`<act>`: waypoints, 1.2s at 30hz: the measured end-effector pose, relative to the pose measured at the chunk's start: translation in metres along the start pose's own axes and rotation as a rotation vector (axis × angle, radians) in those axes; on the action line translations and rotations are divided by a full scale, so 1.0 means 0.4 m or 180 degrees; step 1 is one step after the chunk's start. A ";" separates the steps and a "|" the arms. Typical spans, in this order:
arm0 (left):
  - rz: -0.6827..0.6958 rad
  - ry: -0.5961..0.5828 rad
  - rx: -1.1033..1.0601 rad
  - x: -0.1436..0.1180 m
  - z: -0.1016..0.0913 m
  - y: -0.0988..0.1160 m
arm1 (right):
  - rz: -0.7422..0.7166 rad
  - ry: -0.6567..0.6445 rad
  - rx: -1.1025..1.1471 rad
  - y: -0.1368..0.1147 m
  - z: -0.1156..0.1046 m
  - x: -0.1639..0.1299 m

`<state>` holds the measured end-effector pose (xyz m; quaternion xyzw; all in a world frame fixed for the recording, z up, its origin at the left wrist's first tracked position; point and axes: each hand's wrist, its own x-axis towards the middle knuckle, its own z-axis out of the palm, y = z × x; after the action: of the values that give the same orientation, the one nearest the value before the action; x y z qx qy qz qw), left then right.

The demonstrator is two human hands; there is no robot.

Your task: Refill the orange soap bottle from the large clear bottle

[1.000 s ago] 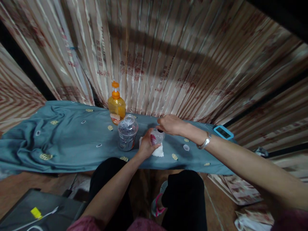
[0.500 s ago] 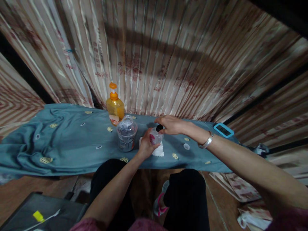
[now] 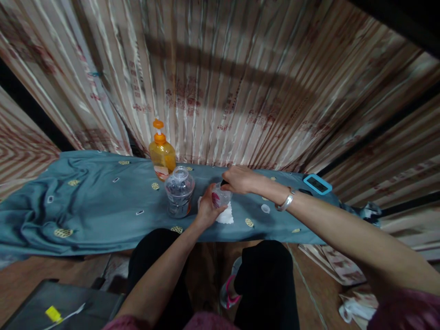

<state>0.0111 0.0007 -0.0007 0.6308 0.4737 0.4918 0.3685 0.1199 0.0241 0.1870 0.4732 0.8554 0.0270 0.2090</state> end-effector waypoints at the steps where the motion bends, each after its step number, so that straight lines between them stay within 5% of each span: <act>1: -0.0009 0.0001 -0.0006 0.000 -0.001 0.000 | 0.0016 0.0017 0.0040 -0.005 0.000 0.001; 6: 0.0007 0.0056 -0.0030 -0.003 -0.007 0.003 | 0.0071 0.0165 0.0521 0.007 0.009 0.007; 9: 0.0072 0.0109 -0.0019 -0.004 -0.011 0.004 | 0.0191 0.0410 0.1166 0.052 0.062 0.011; 14: -0.0068 0.0113 -0.0060 -0.003 -0.016 0.004 | 0.0990 0.0691 0.1992 0.075 0.272 0.033; 17: -0.0161 0.0112 -0.0069 -0.003 -0.018 0.004 | 0.1326 0.0742 0.2210 0.019 0.398 0.060; 20: -0.0147 0.0128 -0.0090 -0.003 -0.020 0.005 | 0.1375 0.0687 0.2476 -0.043 0.465 0.092; 28: -0.0279 0.0275 -0.0095 0.000 -0.038 0.008 | 0.1654 0.0637 0.3525 -0.025 0.521 0.082; 32: -0.0294 0.0345 0.0001 -0.001 -0.044 0.014 | 0.1902 0.1052 0.4295 0.023 0.526 0.018; 36: -0.0369 0.0269 0.0106 -0.002 -0.035 0.019 | 0.1521 0.1747 0.4983 0.019 0.453 -0.029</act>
<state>-0.0006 -0.0022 0.0095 0.5870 0.5328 0.4878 0.3655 0.2007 -0.0088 0.0276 0.6250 0.5256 -0.4136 -0.4025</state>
